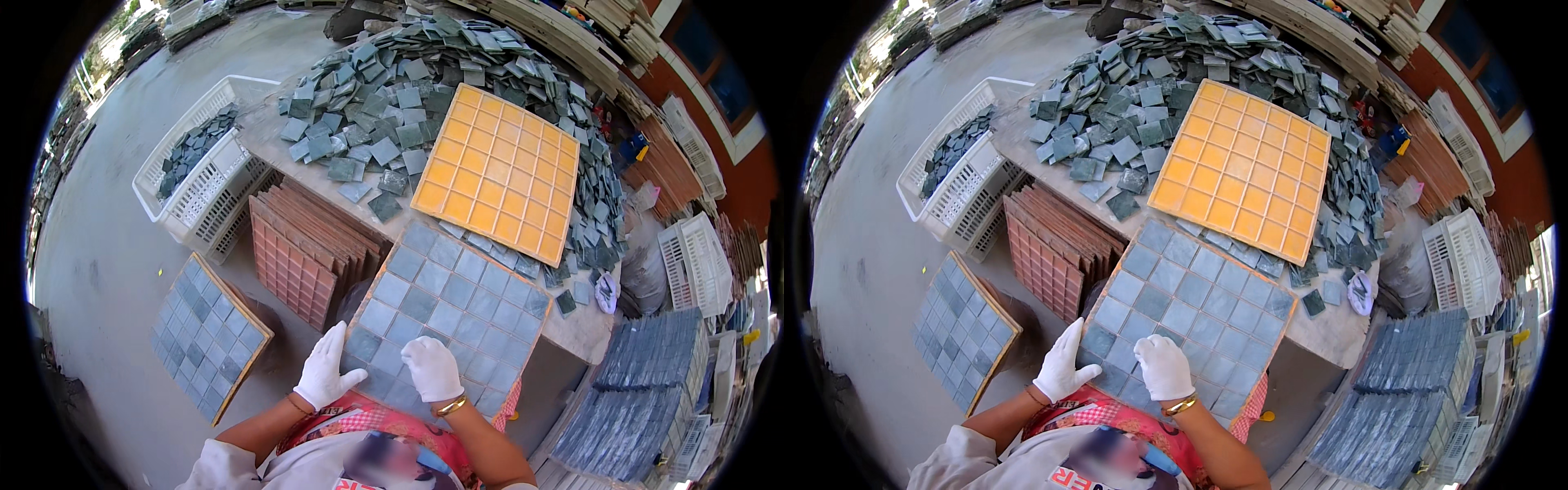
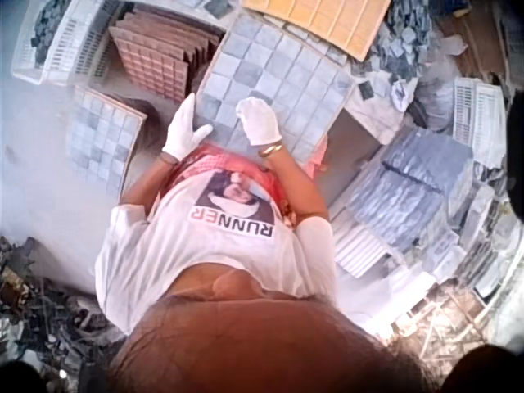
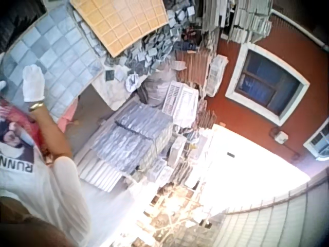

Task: The person places small square tiles one by one onto a gridded board, filling the grid from a large pile of loose tiles. The person occasionally flips the board to check alignment and continues placing tiles until the grid is filled.

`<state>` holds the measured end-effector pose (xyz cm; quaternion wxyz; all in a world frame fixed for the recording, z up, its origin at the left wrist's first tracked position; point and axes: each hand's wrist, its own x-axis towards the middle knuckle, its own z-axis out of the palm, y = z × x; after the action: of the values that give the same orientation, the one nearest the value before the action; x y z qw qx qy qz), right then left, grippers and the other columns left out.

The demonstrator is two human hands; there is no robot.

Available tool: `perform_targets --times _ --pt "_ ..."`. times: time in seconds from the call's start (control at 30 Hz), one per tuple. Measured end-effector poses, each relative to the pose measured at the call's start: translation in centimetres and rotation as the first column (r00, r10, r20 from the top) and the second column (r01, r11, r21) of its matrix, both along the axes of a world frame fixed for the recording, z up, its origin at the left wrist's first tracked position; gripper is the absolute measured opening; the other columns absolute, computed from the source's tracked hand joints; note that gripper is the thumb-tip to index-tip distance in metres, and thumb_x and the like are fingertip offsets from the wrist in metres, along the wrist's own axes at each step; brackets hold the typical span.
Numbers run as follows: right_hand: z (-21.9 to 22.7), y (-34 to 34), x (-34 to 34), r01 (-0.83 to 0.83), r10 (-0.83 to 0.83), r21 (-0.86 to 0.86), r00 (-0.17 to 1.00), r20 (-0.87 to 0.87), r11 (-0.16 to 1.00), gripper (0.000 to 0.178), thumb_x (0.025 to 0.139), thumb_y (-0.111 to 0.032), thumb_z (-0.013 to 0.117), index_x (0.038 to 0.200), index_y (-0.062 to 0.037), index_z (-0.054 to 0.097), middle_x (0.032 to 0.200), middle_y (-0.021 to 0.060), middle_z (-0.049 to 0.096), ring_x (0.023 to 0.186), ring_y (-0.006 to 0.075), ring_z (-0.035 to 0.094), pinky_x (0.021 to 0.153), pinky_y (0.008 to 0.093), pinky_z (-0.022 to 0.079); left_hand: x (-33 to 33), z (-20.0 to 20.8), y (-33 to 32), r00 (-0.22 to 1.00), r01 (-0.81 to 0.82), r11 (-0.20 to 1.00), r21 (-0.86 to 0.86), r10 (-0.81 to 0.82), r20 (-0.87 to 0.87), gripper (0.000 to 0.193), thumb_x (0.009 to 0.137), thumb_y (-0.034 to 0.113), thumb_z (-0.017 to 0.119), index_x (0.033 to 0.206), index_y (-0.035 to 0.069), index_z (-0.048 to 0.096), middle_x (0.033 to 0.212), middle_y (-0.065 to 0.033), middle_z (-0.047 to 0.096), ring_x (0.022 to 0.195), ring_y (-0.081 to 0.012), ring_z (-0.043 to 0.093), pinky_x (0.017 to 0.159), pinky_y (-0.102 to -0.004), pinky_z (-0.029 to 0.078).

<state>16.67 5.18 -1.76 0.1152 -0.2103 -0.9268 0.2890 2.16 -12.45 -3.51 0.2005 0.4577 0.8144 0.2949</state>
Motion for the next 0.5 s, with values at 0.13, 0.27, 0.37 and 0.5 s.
perform_targets --times 0.13,0.27,0.37,0.5 --pt "1.6 1.2 -0.3 -0.044 0.05 -0.145 0.998 0.034 0.988 0.013 0.08 -0.019 0.065 0.09 -0.0126 0.059 0.088 0.0069 0.059 0.086 0.0294 0.058 0.072 0.0396 0.049 0.0 0.1 0.1 1.0 -0.005 0.999 0.05 0.006 -0.013 0.093 0.073 0.037 0.074 0.142 -0.003 0.026 0.137 -0.0249 0.041 0.129 -0.0395 0.038 0.107 -0.0422 0.033" --pt "1.7 0.5 -1.3 0.128 -0.132 0.149 0.991 0.019 0.981 0.025 0.079 -0.018 0.067 0.103 -0.0137 0.059 0.097 0.0079 0.06 0.09 0.0306 0.058 0.074 0.0394 0.049 0.1 -0.1 -0.4 1.0 -0.022 0.998 0.063 0.021 0.012 0.089 0.075 0.037 0.072 0.141 -0.002 0.027 0.138 -0.0237 0.041 0.128 -0.0391 0.039 0.108 -0.0421 0.033" --pt "1.3 3.8 -1.0 0.368 -0.322 0.272 0.926 -0.199 0.889 0.029 0.079 -0.016 0.068 0.106 -0.0136 0.059 0.101 0.0081 0.061 0.091 0.0303 0.059 0.075 0.0391 0.049 0.0 -0.5 -0.9 1.0 -0.005 0.995 0.099 0.004 0.004 0.084 0.077 0.037 0.07 0.141 -0.001 0.03 0.139 -0.0226 0.04 0.129 -0.038 0.039 0.108 -0.0419 0.033" --pt "1.2 2.7 1.9 0.096 -0.082 0.224 0.994 -0.07 0.97 0.026 0.078 -0.016 0.068 0.102 -0.0129 0.061 0.098 0.0073 0.063 0.09 0.0289 0.06 0.075 0.0385 0.049 -0.3 -0.5 -0.8 1.0 0.008 0.991 0.131 -0.008 -0.004 0.084 0.076 0.034 0.072 0.141 -0.002 0.03 0.14 -0.0225 0.039 0.13 -0.0384 0.038 0.108 -0.0417 0.032"
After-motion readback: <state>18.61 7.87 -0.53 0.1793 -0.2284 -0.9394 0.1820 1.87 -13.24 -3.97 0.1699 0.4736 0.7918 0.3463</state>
